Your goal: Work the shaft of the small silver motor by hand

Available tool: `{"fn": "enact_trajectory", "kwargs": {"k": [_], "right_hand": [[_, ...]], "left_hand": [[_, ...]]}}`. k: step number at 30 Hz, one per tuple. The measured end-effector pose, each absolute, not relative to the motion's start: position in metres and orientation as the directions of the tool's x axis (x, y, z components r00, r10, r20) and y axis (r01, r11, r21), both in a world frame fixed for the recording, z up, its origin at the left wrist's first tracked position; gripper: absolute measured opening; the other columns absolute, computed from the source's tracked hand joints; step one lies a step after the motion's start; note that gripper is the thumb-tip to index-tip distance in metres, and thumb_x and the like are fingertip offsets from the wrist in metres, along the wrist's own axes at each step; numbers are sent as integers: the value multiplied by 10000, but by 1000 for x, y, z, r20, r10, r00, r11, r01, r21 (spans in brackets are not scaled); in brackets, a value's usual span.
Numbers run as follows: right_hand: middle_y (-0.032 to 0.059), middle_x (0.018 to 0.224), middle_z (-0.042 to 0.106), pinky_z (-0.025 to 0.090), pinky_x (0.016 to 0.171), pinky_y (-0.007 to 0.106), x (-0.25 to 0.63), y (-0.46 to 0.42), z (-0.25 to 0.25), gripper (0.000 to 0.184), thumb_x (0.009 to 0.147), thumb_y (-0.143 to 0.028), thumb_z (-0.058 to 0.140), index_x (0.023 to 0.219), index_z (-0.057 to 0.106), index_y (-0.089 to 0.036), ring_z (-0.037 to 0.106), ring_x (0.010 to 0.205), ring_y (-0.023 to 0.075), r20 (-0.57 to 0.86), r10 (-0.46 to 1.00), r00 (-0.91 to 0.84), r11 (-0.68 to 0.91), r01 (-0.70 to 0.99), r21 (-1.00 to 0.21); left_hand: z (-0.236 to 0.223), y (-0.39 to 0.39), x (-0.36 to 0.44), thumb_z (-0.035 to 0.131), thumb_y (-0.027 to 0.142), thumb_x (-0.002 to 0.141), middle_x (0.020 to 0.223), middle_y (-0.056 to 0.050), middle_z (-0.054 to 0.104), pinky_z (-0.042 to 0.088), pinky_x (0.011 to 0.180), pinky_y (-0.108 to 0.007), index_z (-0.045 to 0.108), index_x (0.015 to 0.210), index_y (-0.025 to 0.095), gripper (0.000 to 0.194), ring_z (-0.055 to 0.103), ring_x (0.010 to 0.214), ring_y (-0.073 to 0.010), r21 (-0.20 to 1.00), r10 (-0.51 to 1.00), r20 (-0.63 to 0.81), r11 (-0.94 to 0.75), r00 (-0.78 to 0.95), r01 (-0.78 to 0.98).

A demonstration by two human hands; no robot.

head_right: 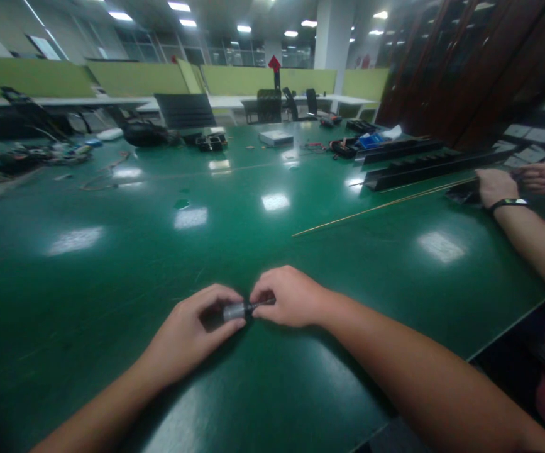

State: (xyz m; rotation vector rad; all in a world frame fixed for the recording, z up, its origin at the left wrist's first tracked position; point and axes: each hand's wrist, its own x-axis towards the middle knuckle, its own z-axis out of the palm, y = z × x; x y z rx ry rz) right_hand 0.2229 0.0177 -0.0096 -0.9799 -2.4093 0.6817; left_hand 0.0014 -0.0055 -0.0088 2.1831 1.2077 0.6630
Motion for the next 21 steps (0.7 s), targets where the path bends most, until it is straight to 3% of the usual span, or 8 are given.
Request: {"fn": "enact_trajectory", "kwargs": {"k": [21], "right_hand": [[37,844,698,426,703,247,230,20,-1,140,780,-227,712,904,737,-167,607,766,141,151,729,-667,606,528,-595]], "left_hand": [[-5,-5,2,676,260,815,938,-37,696,502,784,-315,685,961,212,154,637,867,-208,665,858,158,-459,489,590]]}}
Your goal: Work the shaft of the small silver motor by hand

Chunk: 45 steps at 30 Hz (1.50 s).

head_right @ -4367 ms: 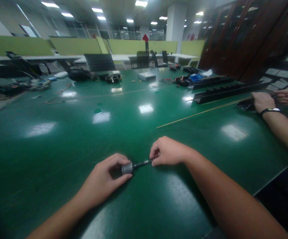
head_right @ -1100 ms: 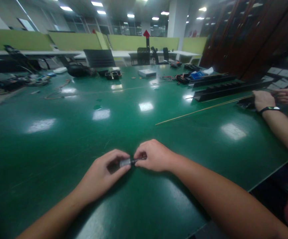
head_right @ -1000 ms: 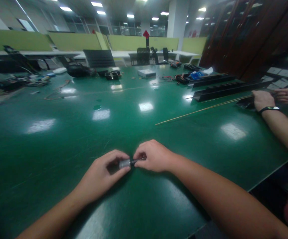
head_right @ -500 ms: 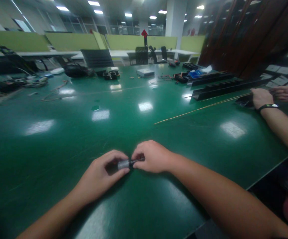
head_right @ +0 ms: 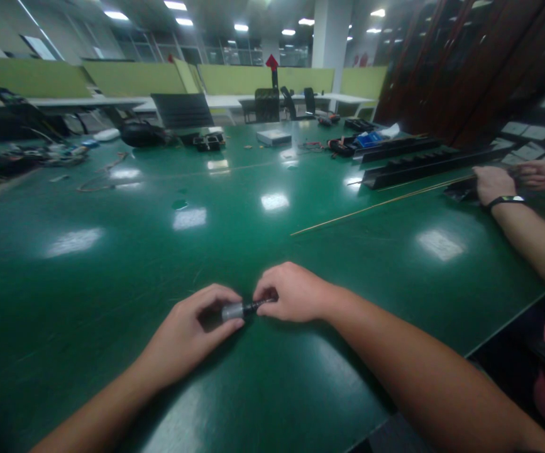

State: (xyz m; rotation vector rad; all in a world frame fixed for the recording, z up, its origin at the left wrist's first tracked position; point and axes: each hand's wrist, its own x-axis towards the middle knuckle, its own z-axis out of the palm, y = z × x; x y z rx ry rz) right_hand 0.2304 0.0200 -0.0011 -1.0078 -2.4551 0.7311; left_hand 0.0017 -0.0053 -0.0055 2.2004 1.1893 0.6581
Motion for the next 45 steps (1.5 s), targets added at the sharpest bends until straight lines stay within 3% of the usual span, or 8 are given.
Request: {"fn": "enact_trajectory", "kwargs": {"k": [4,11,15,22,30,37,45], "right_hand": [[35,826,705,434,673,239,242,24,2,131,769,-217,706,881,746,-161,614,743,136,98,731,-675,583,543,-604],[19,742,713,440,588,227,264,32,10,168,702,-223,734,856,765,-163,626,654,131,-113,799,-591,387,648,-656],[18,744,720,449,590,229,265,33,13,177,703,-240,739,862,769,-167,636,658,135,-145,796,-588,360,652,-667],[27,785,730,449,607,227,256,30,9,209,752,-288,726,911,767,-158,635,679,133,-127,781,-612,375,621,-688],[40,834,691,403,660,232,224,20,-6,156,831,-268,683,923,743,-159,596,751,133,134,721,-679,604,523,-602],[32,806,674,384,642,223,225,18,-5,151,822,-264,699,912,741,-151,573,722,122,154,726,-671,610,523,-595],[33,815,681,396,659,226,225,19,-6,162,824,-271,694,922,744,-151,583,733,125,156,724,-672,613,522,-593]], "left_hand": [[-5,-6,3,685,262,812,938,-27,693,499,778,-308,685,959,217,154,642,863,-202,665,864,149,-448,482,597],[-6,-6,1,681,269,813,962,-36,696,506,800,-325,683,974,218,169,645,879,-210,666,860,163,-457,483,589],[-6,-6,1,688,269,811,966,-31,695,502,803,-322,681,971,222,167,646,883,-207,667,860,165,-458,483,588],[-5,-6,2,687,256,816,965,-26,688,490,809,-318,672,971,219,161,639,889,-203,678,863,147,-444,484,586],[-11,-5,1,697,199,800,976,-15,674,475,810,-295,660,971,221,177,629,916,-192,673,847,191,-481,496,563],[-9,-7,0,722,265,790,1018,-24,663,479,831,-310,639,1036,224,263,624,936,-201,660,847,203,-490,492,570],[-8,-5,0,629,322,877,964,-31,687,487,793,-305,664,1021,219,181,638,879,-197,669,863,135,-442,486,598]]}}
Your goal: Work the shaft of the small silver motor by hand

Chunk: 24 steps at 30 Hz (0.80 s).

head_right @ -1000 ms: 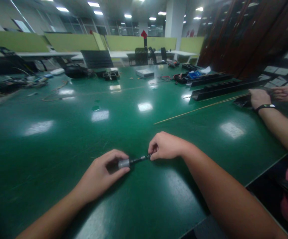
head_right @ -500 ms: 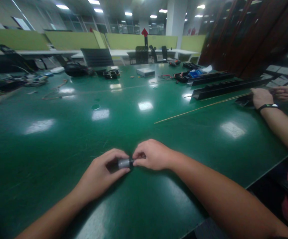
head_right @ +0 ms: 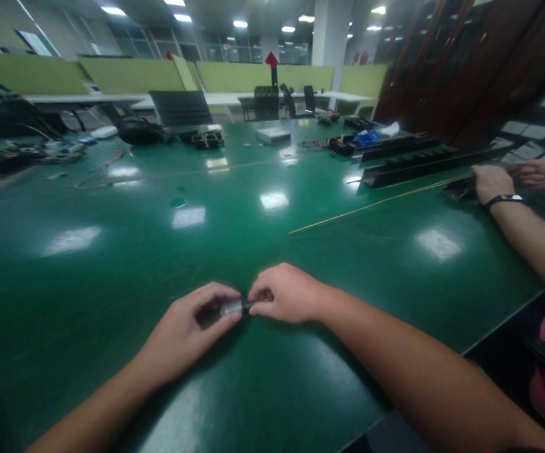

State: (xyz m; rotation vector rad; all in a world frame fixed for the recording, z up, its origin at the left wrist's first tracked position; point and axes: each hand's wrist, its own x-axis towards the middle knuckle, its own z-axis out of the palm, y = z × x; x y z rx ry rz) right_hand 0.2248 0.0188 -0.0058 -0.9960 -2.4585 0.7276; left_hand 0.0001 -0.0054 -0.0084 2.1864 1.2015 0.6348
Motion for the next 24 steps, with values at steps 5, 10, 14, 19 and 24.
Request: {"fn": "enact_trajectory", "kwargs": {"k": [5,10,14,19,24], "right_hand": [[34,816,682,403,666,232,225,18,-7,173,823,-283,692,925,743,-152,590,737,130,166,718,-676,621,516,-589],[34,817,684,415,671,228,225,17,-5,165,813,-265,699,916,744,-145,597,740,127,158,725,-670,612,521,-596],[34,819,685,420,667,229,224,17,-4,163,810,-263,700,916,744,-148,599,737,128,153,726,-670,607,521,-600],[34,818,682,420,667,233,224,17,-6,166,811,-267,698,919,740,-149,597,738,130,164,718,-676,620,515,-592],[34,812,680,417,661,230,225,18,-6,154,807,-258,701,908,737,-147,594,730,127,183,711,-679,631,500,-594]], "left_hand": [[-8,-5,1,656,309,856,953,-22,692,484,796,-297,676,994,219,166,640,878,-192,673,859,136,-446,493,591],[-8,-5,1,668,291,842,955,-20,691,484,800,-296,678,980,219,156,638,886,-192,680,856,139,-448,497,581],[-8,-5,0,685,278,824,958,-15,690,483,804,-297,679,978,221,164,638,890,-191,674,854,142,-454,500,584],[-6,-5,1,693,277,815,953,-9,693,484,802,-295,681,969,226,162,642,888,-189,671,855,142,-454,500,586],[-8,-4,2,700,275,806,949,-9,694,485,798,-293,681,968,223,171,643,887,-190,675,856,142,-452,498,584]]}}
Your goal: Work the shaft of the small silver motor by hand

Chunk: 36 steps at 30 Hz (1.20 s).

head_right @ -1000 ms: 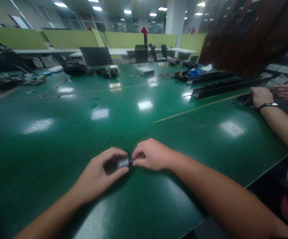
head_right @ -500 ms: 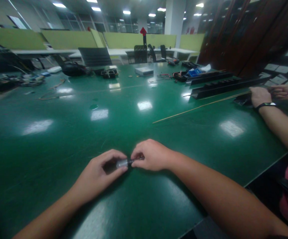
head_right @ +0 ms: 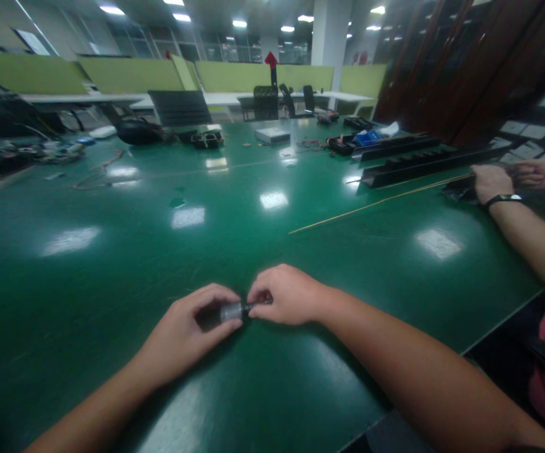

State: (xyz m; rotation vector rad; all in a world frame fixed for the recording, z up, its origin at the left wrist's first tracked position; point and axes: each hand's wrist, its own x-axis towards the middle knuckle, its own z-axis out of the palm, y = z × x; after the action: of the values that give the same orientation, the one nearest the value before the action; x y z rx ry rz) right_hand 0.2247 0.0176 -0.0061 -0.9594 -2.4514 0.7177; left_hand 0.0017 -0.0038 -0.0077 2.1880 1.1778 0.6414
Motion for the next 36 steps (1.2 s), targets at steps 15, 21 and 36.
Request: {"fn": "enact_trajectory", "kwargs": {"k": [15,21,36], "right_hand": [[31,808,679,415,654,226,225,17,-5,157,795,-264,708,902,736,-153,594,721,125,173,717,-675,620,504,-602],[34,814,681,417,665,233,225,16,-4,168,797,-275,709,911,739,-155,597,730,130,172,714,-678,622,503,-601],[41,848,693,425,708,248,228,17,-3,145,783,-232,708,905,731,-157,602,777,144,172,711,-682,633,514,-579]], "left_hand": [[-6,-5,1,681,276,816,957,-35,697,492,799,-308,682,967,212,165,642,885,-203,668,850,136,-457,508,586],[-5,-5,2,683,277,816,951,-31,700,494,792,-307,684,961,215,157,645,880,-202,672,852,135,-454,506,585],[-5,-5,1,685,272,816,969,-36,700,498,816,-317,684,976,212,171,644,899,-207,665,854,125,-450,505,596]]}}
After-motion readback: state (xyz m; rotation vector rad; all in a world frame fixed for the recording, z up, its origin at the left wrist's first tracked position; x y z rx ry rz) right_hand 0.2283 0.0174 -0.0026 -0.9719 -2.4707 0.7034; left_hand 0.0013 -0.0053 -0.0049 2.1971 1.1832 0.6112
